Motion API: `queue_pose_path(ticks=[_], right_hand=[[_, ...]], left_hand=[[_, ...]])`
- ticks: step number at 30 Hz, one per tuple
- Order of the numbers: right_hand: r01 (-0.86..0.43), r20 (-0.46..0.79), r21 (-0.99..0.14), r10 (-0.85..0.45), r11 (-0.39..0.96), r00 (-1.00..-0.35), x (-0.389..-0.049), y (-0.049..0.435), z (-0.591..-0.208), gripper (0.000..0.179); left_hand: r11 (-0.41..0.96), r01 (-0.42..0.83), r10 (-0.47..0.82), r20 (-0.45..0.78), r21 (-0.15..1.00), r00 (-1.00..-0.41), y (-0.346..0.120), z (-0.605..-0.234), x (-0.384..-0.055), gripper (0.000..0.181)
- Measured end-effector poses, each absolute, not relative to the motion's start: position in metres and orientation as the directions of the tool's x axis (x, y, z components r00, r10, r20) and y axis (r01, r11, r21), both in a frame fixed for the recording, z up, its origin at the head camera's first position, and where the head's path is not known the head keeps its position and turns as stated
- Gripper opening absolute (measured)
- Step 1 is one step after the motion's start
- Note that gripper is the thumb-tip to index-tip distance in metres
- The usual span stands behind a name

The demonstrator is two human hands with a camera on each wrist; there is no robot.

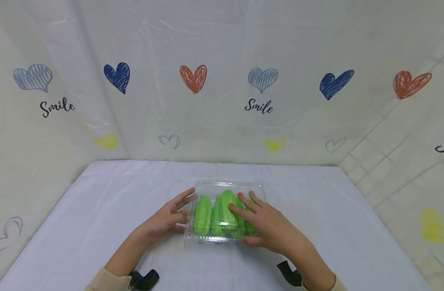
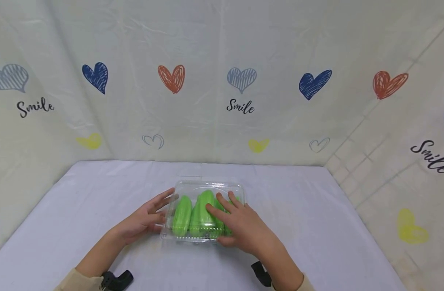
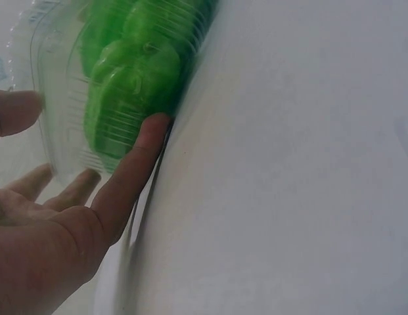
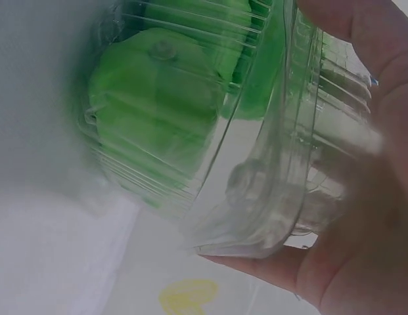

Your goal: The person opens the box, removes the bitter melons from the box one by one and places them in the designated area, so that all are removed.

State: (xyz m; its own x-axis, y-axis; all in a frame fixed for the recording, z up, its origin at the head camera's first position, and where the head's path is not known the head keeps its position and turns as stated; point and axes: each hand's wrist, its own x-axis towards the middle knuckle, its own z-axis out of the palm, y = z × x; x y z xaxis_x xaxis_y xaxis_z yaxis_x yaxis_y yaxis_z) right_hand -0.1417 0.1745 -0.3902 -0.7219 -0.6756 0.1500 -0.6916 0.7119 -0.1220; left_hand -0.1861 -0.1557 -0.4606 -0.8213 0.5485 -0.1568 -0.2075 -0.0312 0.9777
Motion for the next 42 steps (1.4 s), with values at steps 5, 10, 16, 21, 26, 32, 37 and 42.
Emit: queue_pose_path(ticks=[5, 10, 16, 21, 26, 32, 37, 42], right_hand=[[-0.686, 0.152, -0.121, -0.67, 0.717, -0.727, -0.141, 0.175, -0.391, 0.084], [-0.681, 0.117, -0.144, -0.671, 0.718, -0.732, -0.142, 0.176, -0.39, 0.081], [-0.687, 0.09, -0.142, -0.682, 0.712, -0.726, -0.141, 0.177, -0.392, 0.079], [-0.691, 0.104, -0.116, -0.683, 0.714, -0.723, -0.141, 0.175, -0.393, 0.082], [-0.689, 0.106, -0.096, -0.681, 0.718, -0.725, -0.141, 0.171, -0.391, 0.084], [-0.658, 0.052, -0.014, -0.657, 0.753, -0.752, -0.138, 0.164, -0.387, 0.089], [-0.658, 0.038, 0.05, -0.66, 0.751, -0.751, -0.136, 0.157, -0.385, 0.09], [-0.658, 0.059, 0.113, -0.666, 0.745, -0.744, -0.131, 0.156, -0.387, 0.091]], left_hand=[[-0.032, -0.209, 0.551, -0.158, 0.977, -0.82, -0.155, -0.461, -0.187, 0.088], [-0.035, -0.209, 0.549, -0.156, 0.977, -0.822, -0.155, -0.462, -0.187, 0.088], [-0.03, -0.217, 0.541, -0.167, 0.976, -0.824, -0.154, -0.461, -0.184, 0.089], [-0.014, -0.213, 0.532, -0.173, 0.977, -0.829, -0.153, -0.457, -0.184, 0.09], [0.002, -0.204, 0.52, -0.176, 0.979, -0.836, -0.152, -0.456, -0.183, 0.09], [0.015, -0.2, 0.522, -0.178, 0.98, -0.834, -0.152, -0.456, -0.184, 0.089], [0.022, -0.197, 0.511, -0.181, 0.98, -0.84, -0.153, -0.456, -0.183, 0.09], [0.023, -0.199, 0.517, -0.182, 0.98, -0.837, -0.151, -0.456, -0.182, 0.09]])
